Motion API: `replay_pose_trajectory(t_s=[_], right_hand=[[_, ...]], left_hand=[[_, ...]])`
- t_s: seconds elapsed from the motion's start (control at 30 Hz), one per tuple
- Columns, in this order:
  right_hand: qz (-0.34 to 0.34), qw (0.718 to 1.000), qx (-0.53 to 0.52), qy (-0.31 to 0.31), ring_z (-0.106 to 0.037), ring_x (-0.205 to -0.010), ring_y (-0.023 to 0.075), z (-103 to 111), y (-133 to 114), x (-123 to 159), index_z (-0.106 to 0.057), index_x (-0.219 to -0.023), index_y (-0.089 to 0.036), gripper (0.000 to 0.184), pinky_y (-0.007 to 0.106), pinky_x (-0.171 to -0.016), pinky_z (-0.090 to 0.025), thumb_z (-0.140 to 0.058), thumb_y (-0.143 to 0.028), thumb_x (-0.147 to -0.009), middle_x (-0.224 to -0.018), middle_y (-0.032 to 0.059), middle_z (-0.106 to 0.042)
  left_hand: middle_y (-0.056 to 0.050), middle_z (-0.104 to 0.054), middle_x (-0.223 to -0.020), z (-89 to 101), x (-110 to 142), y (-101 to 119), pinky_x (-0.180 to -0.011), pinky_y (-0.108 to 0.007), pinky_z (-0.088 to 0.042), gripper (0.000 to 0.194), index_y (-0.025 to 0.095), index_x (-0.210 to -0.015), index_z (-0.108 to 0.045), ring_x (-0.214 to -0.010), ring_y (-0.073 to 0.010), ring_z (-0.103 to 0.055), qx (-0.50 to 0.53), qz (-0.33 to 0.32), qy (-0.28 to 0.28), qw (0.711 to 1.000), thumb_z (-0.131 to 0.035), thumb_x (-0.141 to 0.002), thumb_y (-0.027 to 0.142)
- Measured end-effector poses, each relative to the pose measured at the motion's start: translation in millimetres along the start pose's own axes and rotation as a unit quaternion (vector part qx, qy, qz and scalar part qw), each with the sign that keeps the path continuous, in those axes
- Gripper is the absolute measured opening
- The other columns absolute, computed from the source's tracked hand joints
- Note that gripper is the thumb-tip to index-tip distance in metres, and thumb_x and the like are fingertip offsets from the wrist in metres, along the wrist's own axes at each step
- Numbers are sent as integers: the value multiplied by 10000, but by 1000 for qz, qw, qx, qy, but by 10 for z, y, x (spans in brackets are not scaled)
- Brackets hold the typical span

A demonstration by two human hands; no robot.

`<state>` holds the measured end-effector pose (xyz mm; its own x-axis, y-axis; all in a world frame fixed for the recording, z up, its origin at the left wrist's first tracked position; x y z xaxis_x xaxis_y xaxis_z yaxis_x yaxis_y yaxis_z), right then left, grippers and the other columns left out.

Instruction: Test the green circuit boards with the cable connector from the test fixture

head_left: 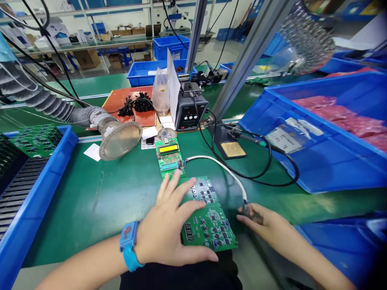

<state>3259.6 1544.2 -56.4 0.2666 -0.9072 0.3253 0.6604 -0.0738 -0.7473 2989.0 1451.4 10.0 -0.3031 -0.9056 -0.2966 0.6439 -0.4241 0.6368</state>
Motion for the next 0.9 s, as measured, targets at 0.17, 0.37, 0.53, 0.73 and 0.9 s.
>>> replay_pose_trajectory(t_s=[0.17, 0.37, 0.53, 0.73, 0.9], right_hand=[[69, 968, -238, -40, -538, -462, 120, -7, -759, -55, -543, -918, -193, 380, 269, -453, -480, -703, -504, -770, -759, 33, -649], [168, 945, -275, 55, -530, -504, 104, -291, -1163, -259, -540, -1031, -200, 384, 234, -434, -468, -700, -439, -777, -839, 36, -636], [201, 946, -237, 90, -535, -532, 110, -387, -1126, -285, -548, -1006, -212, 279, 242, -481, -498, -650, -398, -824, -845, 33, -634], [222, 947, -212, 94, -632, -710, 162, -401, -1095, -266, -545, -1003, -223, 209, 268, -606, -552, -622, -349, -855, -888, 51, -648], [265, 946, -153, 106, -655, -822, 176, -430, -1060, -290, -550, -984, -230, 129, 285, -742, -558, -592, -297, -882, -906, 46, -654]], left_hand=[[-149, -314, -1500, -97, -150, 117, -1130, -650, -80, 846, 146, -1370, -439, -1413, -403, -139, -56, 26, -100, 993, -706, -717, 613], [-160, -351, -1476, -150, -147, 158, -1145, -636, -116, 803, 116, -1331, -457, -1405, -369, -203, -91, 56, -102, 989, -728, -699, 530], [-162, -352, -1474, -177, -161, 140, -1137, -653, -116, 798, 122, -1301, -470, -1404, -382, -197, -72, 60, -93, 991, -765, -656, 487], [-165, -350, -1475, -190, -156, 138, -1135, -660, -113, 793, 115, -1287, -479, -1404, -387, -195, -58, 65, -92, 992, -770, -644, 476], [-154, -351, -1477, -201, -152, 139, -1140, -651, -111, 793, 115, -1283, -490, -1404, -382, -197, -51, 71, -86, 992, -774, -638, 477]])
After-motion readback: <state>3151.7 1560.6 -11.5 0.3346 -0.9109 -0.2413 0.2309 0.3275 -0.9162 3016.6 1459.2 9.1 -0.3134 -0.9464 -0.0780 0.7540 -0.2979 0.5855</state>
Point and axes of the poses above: each hand's wrist, its own x-axis away from the middle knuckle, its own z-axis out of the back of the hand, y = z × x, the point moved 3 cm from there along -x, towards the middle knuckle
